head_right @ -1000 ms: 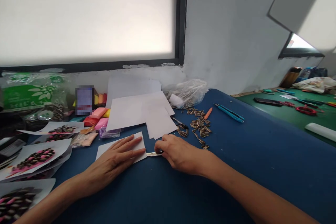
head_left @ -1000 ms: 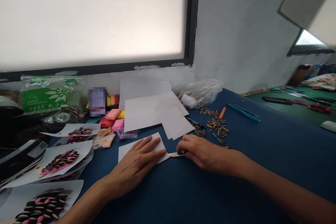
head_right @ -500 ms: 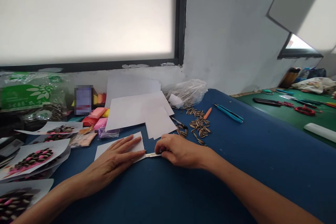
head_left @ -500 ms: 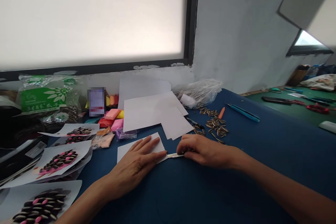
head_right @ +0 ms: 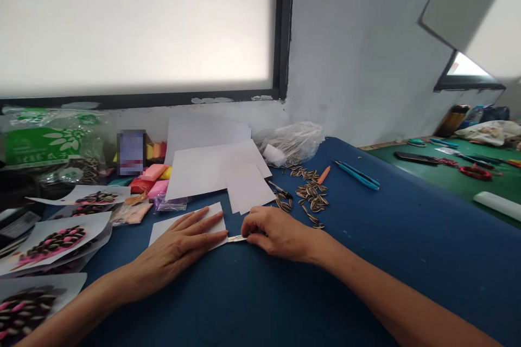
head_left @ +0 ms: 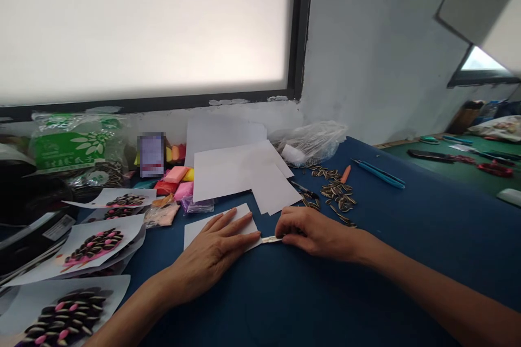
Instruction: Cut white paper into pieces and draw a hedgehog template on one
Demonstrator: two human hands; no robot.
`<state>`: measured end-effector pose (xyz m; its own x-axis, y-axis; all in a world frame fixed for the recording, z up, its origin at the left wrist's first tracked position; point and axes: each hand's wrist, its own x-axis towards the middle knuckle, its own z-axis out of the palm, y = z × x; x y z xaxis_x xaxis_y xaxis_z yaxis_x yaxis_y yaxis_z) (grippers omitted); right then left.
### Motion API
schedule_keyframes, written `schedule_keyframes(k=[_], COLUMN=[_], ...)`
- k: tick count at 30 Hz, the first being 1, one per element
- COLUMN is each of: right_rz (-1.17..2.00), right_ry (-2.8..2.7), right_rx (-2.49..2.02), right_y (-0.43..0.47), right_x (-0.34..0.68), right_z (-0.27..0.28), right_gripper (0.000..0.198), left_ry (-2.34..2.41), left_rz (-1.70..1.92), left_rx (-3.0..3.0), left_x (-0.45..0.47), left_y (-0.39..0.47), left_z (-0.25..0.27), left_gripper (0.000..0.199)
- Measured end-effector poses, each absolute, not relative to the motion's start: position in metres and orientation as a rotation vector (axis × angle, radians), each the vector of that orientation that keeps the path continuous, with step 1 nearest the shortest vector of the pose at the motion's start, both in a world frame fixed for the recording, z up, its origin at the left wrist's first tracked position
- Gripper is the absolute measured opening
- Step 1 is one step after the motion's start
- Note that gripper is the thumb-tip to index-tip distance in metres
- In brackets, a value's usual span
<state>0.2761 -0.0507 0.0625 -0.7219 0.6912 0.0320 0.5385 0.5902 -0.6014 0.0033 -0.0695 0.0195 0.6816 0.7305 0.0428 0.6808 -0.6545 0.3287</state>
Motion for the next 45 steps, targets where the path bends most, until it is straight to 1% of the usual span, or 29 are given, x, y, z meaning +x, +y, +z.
schedule_keyframes(k=[11, 29, 32, 39, 45], right_rz=[0.774, 0.767, 0.761, 0.655, 0.57], right_ry=[-2.582, -2.633, -2.617, -2.605, -2.612], right_rx=[-1.0, -1.062, -1.102, -1.165, -1.167], right_y=[-0.058, -0.065, -0.066, -0.065, -0.065], right_x=[0.273, 0.268, 0.266, 0.264, 0.265], right_z=[0.06, 0.066, 0.067, 0.063, 0.06], right_gripper=[0.013, 0.011, 0.013, 0.014, 0.014], left_ry=[1.149, 1.135, 1.15, 1.253, 1.273], left_rz=[0.236, 0.259, 0.28, 0.429, 0.427], left_rx=[2.584, 2.492, 2.458, 2.48, 2.567], left_x=[0.002, 0.0, 0.0, 0.001, 0.004], left_y=[-0.069, -0.069, -0.069, -0.067, -0.066], left_z=[0.017, 0.018, 0.018, 0.004, -0.002], left_gripper=[0.038, 0.04, 0.042, 0.055, 0.052])
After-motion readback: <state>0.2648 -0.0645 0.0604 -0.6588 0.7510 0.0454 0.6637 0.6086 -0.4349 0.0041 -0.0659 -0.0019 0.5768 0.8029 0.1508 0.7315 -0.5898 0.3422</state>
